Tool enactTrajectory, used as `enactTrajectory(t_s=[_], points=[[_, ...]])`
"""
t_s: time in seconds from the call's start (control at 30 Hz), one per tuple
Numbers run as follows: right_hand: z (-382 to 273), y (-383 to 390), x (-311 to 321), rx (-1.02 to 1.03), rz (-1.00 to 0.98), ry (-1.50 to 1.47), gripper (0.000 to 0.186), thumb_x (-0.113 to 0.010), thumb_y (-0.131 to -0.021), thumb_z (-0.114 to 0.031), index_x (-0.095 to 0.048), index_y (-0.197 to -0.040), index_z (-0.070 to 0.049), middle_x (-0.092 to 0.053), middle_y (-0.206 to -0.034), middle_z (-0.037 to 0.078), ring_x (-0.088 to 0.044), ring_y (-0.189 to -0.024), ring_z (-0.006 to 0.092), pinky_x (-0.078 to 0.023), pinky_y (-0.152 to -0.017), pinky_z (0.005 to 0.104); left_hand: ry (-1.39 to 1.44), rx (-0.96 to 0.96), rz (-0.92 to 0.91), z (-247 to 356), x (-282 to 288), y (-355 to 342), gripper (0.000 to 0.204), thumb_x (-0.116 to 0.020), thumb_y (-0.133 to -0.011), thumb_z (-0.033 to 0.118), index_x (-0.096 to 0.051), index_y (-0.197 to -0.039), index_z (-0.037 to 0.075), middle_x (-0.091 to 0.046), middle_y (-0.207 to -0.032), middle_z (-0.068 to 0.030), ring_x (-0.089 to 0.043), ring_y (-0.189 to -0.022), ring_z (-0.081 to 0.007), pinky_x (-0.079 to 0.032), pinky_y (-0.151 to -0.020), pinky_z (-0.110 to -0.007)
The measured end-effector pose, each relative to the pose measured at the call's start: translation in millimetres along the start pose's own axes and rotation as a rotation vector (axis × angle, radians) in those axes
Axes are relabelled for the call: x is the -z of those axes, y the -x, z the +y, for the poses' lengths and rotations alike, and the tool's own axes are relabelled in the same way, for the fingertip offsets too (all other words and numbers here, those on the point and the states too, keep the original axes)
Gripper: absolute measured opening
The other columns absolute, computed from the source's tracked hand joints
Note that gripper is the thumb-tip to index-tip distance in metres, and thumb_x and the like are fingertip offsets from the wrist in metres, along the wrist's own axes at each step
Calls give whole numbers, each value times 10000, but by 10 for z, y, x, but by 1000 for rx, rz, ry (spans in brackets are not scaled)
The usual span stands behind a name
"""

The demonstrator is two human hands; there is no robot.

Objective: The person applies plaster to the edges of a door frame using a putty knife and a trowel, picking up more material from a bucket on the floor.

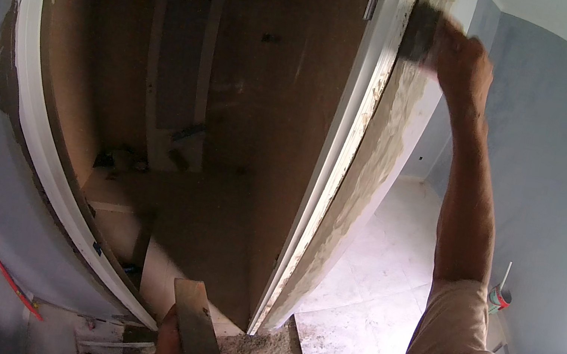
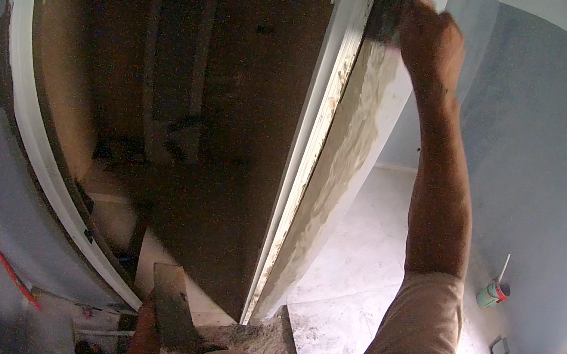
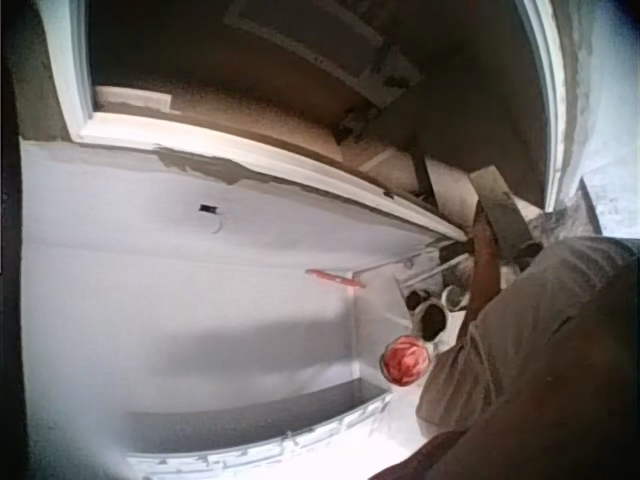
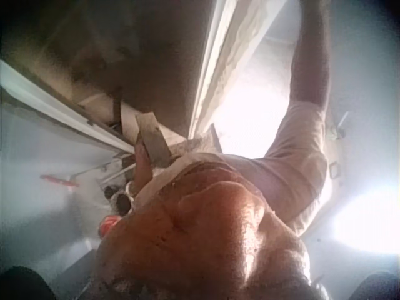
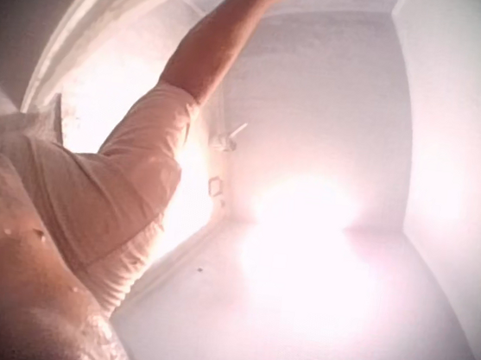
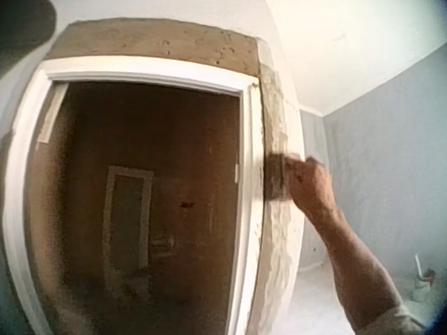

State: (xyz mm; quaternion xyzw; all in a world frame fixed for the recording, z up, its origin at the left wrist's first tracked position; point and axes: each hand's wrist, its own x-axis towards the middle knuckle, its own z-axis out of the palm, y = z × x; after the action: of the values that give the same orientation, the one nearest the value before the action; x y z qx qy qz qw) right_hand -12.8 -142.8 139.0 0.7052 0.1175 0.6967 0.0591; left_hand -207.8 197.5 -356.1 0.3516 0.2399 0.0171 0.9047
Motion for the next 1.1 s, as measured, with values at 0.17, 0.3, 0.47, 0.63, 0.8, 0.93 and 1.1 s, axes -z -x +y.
enactTrajectory(t_s=[0.17, 0.3, 0.47, 0.63, 0.8, 0.93, 1.1], points=[[-76, -538, -181, 8, -109, 131, 319, -538, -988, -331, -711, -1233, -223, -679, -983, 193, -696, -902, 369, -548, -814, 468, 2, 122, -15, -113, 133, -197, 344, -476, -1017, 267, -625, -1247, 58, -695, -1076, -138, -695, -910, -290, -587, -792, -417], [-67, 35, -104, -28, -124, 85, 203, -581, -956, -247, -682, -1107, -156, -705, -924, 173, -719, -879, 347, -579, -768, 450, -79, -10, -98, -164, 259, -248, 358, -514, -1002, 266, -628, -1270, 57, -698, -1097, -142, -699, -919, -295, -591, -796, -419], [-74, -305, 2, -149, -196, -156, 364, -590, -955, -406, -727, -1229, -211, -704, -898, 167, -712, -892, 362, -557, -804, 463, -15, 105, -30, -148, 223, -153, 399, -545, -980, 245, -603, -1330, 63, -700, -1116, -135, -697, -933, -293, -587, -815, -424], [41, -250, -293, 60, -101, 173, 232, -548, -971, -249, -712, -1060, -112, -707, -863, 203, -722, -807, 384, -578, -737, 474, -142, 34, -67, -192, 72, -235, 416, -528, -998, 301, -597, -1331, 62, -684, -1171, -137, -679, -1002, -307, -566, -858, -436], [-87, 395, -62, -113, -121, -188, 201, -554, -947, -158, -655, -1120, -139, -700, -889, 197, -682, -868, 401, -577, -771, 504, 51, 43, -87, -336, 396, -467, 437, -519, -1009, 330, -587, -1342, 55, -660, -1234, -130, -652, -1082, -304, -539, -911, -439], [11, 51, -154, -71, -9, -185, 342, -549, -967, -240, -688, -1278, -206, -662, -944, 196, -679, -877, 383, -546, -808, 462, -53, 133, -146, -226, -33, -401, 451, -527, -1010, 328, -575, -1371, 60, -657, -1252, -127, -650, -1093, -306, -534, -936, -444], [-352, 1142, -86, -159, -238, -291, 290, -578, -969, -182, -673, -1232, -109, -603, -819, 205, -633, -733, 365, -521, -674, 461, 19, -11, -218, -13, -243, -475, 484, -535, -1006, 360, -564, -1391, 69, -650, -1273, -134, -646, -1111, -317, -532, -960, -450]])
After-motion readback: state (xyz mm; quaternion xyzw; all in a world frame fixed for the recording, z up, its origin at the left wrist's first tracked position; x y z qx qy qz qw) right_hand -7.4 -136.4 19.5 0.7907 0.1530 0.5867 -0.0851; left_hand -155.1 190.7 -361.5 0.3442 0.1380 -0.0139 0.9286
